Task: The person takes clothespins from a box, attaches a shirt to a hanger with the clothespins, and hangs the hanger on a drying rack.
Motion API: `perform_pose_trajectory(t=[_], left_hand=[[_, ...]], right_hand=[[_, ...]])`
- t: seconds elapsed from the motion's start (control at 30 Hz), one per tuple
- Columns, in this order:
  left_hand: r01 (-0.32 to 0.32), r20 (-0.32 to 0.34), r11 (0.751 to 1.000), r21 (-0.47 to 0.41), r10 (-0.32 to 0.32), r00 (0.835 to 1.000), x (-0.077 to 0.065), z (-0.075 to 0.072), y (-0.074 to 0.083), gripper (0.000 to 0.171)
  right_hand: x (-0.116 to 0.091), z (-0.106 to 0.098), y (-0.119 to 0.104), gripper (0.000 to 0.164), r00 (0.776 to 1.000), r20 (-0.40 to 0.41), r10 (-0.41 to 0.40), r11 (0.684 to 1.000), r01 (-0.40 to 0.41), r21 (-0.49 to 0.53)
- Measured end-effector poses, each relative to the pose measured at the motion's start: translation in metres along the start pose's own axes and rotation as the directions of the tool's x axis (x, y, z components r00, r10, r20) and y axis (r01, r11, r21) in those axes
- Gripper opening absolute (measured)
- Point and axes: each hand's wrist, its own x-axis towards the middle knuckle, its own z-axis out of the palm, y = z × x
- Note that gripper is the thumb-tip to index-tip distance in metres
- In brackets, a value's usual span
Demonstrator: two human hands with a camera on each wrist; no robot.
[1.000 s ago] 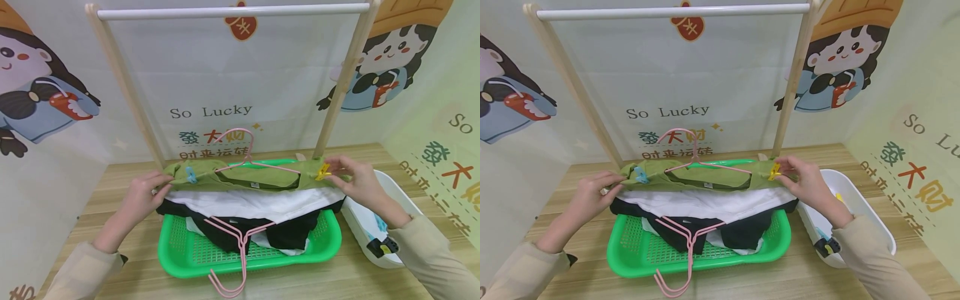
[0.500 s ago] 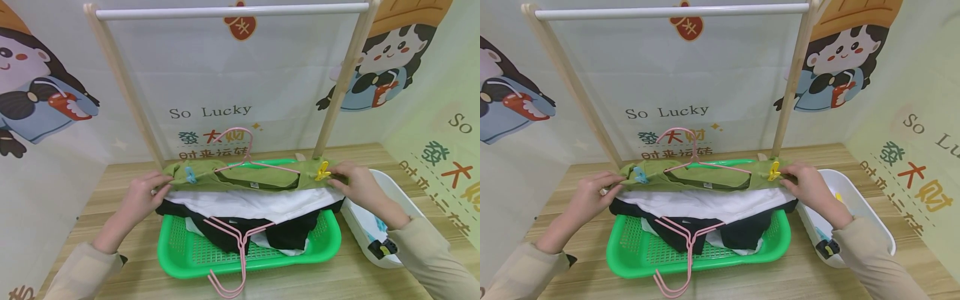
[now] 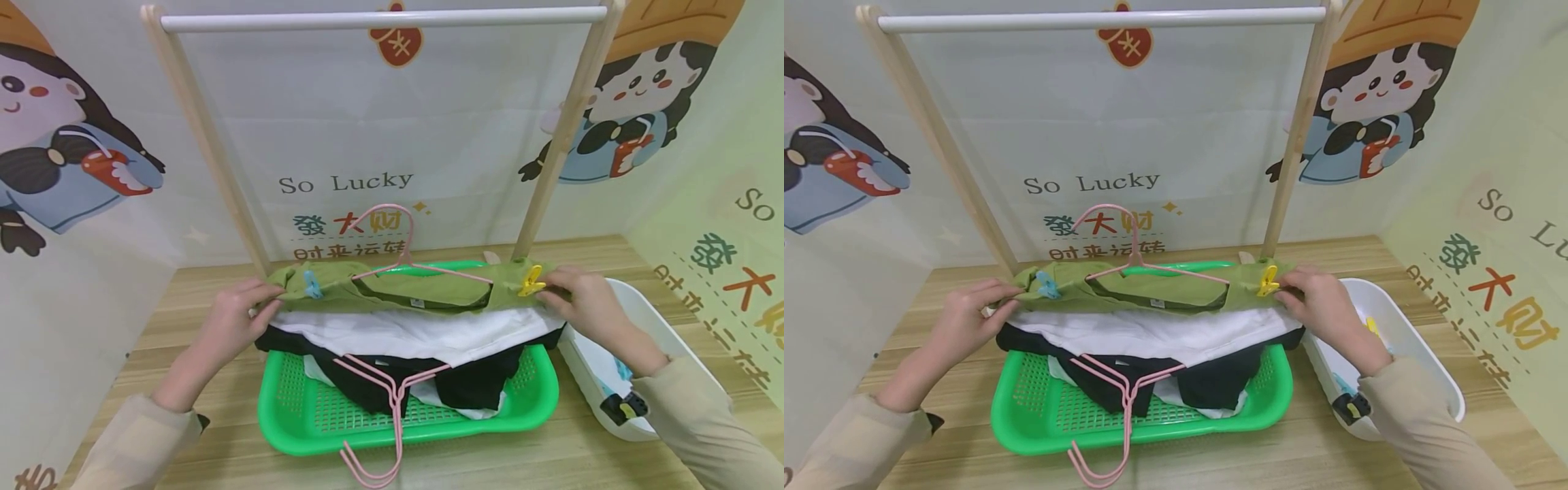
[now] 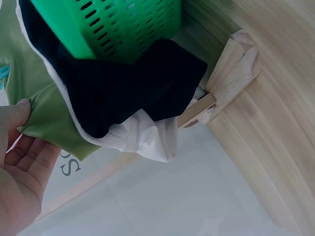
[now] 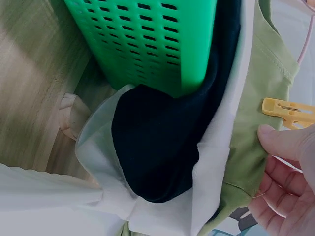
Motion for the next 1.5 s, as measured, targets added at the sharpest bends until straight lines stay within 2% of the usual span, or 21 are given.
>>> perform_pose_trajectory(t=[0.23, 0.53, 0.67, 0.87, 1.0, 1.17, 1.5], left_hand=[[0.002, -0.013, 1.0, 0.002, -0.002, 1.0, 0.015, -0.005, -0.002, 0.022], [-0.031, -0.038, 1.0, 0.0, 0.031, 0.999, 0.041, -0.01, 0.0, 0.02], [-0.011, -0.051, 1.0, 0.005, 0.012, 0.999, 0.056, -0.011, 0.002, 0.018], [0.013, -0.089, 1.0, 0.018, -0.012, 0.996, 0.082, -0.014, 0.007, 0.014], [-0.007, -0.131, 0.999, 0.034, 0.011, 0.991, 0.098, -0.016, 0.01, 0.012], [-0.005, -0.181, 0.998, 0.062, 0.016, 0.983, 0.119, -0.019, 0.015, 0.011], [0.104, -0.231, 0.994, 0.019, -0.096, 0.968, 0.151, -0.017, 0.022, 0.01]], right_hand=[[0.006, -0.01, -0.001, 0.016, 0.989, -0.137, -0.059, 0.998, 0.055, -0.03], [0.013, -0.023, -0.001, 0.016, 0.978, -0.204, -0.036, 0.999, 0.028, -0.042], [0.015, -0.03, -0.001, 0.014, 0.965, -0.264, -0.009, 0.999, -0.003, -0.046], [0.017, -0.037, -0.001, 0.011, 0.929, -0.361, 0.076, 0.996, -0.085, -0.009], [0.019, -0.042, 0.0, 0.012, 0.898, -0.426, 0.108, 0.994, -0.091, 0.06], [0.022, -0.049, 0.001, 0.011, 0.867, -0.485, 0.117, 0.993, -0.093, 0.073], [0.027, -0.057, -0.001, 0.007, 0.783, -0.605, 0.149, 0.988, -0.138, 0.064]])
